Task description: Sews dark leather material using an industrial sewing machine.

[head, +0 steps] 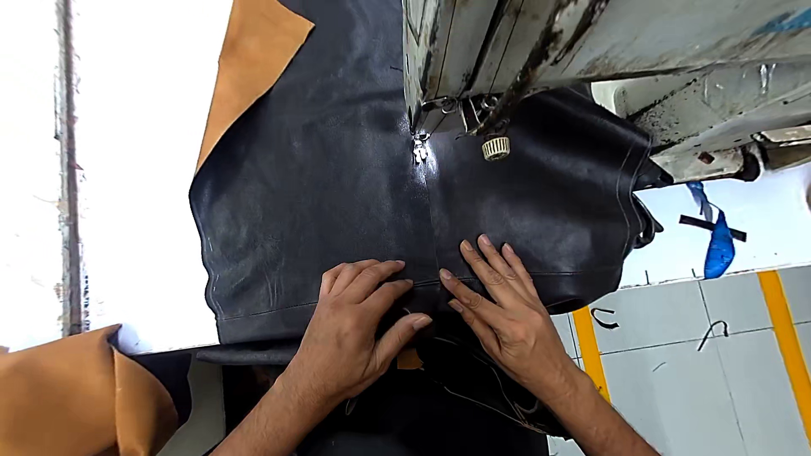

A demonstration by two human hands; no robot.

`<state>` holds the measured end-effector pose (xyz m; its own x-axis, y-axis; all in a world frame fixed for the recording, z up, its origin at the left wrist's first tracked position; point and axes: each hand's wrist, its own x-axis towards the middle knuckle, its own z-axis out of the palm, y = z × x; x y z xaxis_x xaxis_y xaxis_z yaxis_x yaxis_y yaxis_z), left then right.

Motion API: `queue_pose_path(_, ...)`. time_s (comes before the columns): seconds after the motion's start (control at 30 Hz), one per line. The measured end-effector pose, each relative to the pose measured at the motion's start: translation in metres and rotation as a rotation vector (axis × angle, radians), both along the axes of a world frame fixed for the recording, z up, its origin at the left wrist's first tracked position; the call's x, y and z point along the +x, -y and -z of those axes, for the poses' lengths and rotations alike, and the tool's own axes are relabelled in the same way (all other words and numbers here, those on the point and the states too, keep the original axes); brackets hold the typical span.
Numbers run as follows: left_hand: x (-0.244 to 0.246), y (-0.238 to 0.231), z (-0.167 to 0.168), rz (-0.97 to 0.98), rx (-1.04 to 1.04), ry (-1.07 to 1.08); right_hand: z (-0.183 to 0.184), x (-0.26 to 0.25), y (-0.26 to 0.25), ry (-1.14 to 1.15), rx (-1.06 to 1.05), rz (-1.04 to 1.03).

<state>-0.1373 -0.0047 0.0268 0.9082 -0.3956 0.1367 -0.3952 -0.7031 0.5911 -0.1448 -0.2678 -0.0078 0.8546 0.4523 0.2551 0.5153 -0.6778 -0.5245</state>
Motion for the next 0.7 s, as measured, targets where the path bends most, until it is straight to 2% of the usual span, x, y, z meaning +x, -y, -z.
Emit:
queue_pose_path(0.1,0.024,0.004,-0.004,0.072,0.126,0.083,0.002,0.000,0.000,0.005,-0.011,0.007)
queue_pose_path(0.27,0.053,0.011,0.010,0.181,0.217,0.211,-0.005,-0.001,0.007,-0.019,0.038,0.011)
queue_pose_path(0.33,0.062,0.007,0.010,0.198,0.240,0.229,-0.026,-0.001,0.027,0.063,0.095,0.231)
queue_pose_path(0.4,0.073,0.001,0.013,0.269,0.218,0.185,-0.048,0.001,0.055,0.116,0.029,0.590)
queue_pose_path(0.47,0.078,-0.003,0.017,0.290,0.230,0.189,-0.057,0.006,0.077,-0.077,-0.045,0.821)
queue_pose_path(0.53,0.083,-0.004,0.021,0.285,0.242,0.203,-0.052,0.013,0.084,-0.201,-0.058,0.906)
queue_pose_path(0.7,0.090,-0.008,0.019,0.258,0.303,0.190,-0.050,0.016,0.084,-0.221,0.078,0.902)
